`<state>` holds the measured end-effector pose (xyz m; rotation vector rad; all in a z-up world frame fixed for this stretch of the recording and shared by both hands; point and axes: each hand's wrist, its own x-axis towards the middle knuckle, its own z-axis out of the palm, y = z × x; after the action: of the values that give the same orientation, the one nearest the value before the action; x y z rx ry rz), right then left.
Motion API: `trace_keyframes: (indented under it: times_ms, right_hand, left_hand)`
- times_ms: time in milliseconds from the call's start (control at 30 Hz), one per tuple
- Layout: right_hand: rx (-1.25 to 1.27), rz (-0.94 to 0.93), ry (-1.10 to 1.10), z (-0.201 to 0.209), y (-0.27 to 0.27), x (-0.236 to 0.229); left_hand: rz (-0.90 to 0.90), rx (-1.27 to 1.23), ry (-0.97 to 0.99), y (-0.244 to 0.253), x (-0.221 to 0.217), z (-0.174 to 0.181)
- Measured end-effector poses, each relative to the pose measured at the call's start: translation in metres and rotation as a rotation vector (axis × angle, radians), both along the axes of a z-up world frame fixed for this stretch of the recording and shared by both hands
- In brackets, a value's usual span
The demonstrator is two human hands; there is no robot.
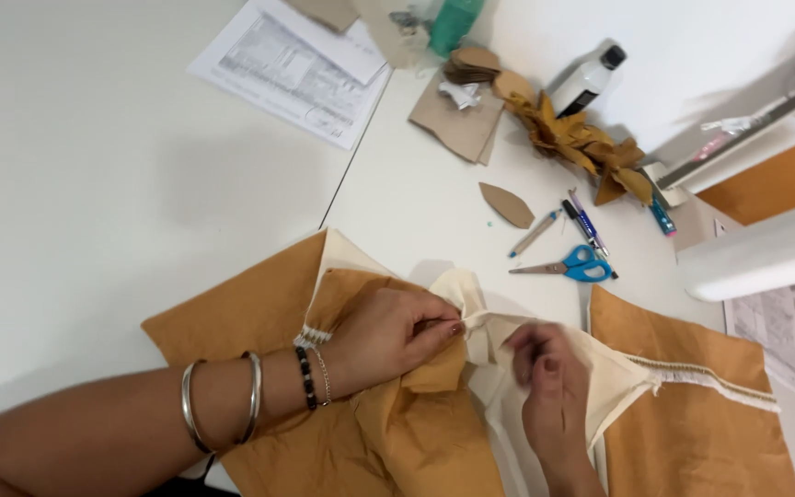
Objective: Trimming excess threads from a fabric pillowcase using a small hand tool
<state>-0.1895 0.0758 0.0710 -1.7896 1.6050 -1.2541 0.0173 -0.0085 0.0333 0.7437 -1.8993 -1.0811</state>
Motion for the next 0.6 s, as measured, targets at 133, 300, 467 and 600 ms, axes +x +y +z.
trace_keyframes:
  times_ms: [133, 300, 467, 600]
  right_hand:
    - [0.34, 0.05, 0.125, 0.001, -0.003, 0.002]
    - [0.431, 0.095, 0.042, -0.004, -0.002, 0.001]
    - [0.442, 0.065, 0.13, -0.001, -0.001, 0.002]
    - [0.45, 0.035, 0.155, -0.001, 0.0, 0.003]
  left_hand:
    - [0.0, -0.055, 0.036, 0.002, 0.003, 0.003]
    - [-0.011, -0.152, 0.053, 0.004, -0.001, -0.008]
    - [0.01, -0.171, 0.042, 0.004, -0.004, -0.014]
    - [0.035, -0.264, 0.066, 0.004, -0.008, -0.022]
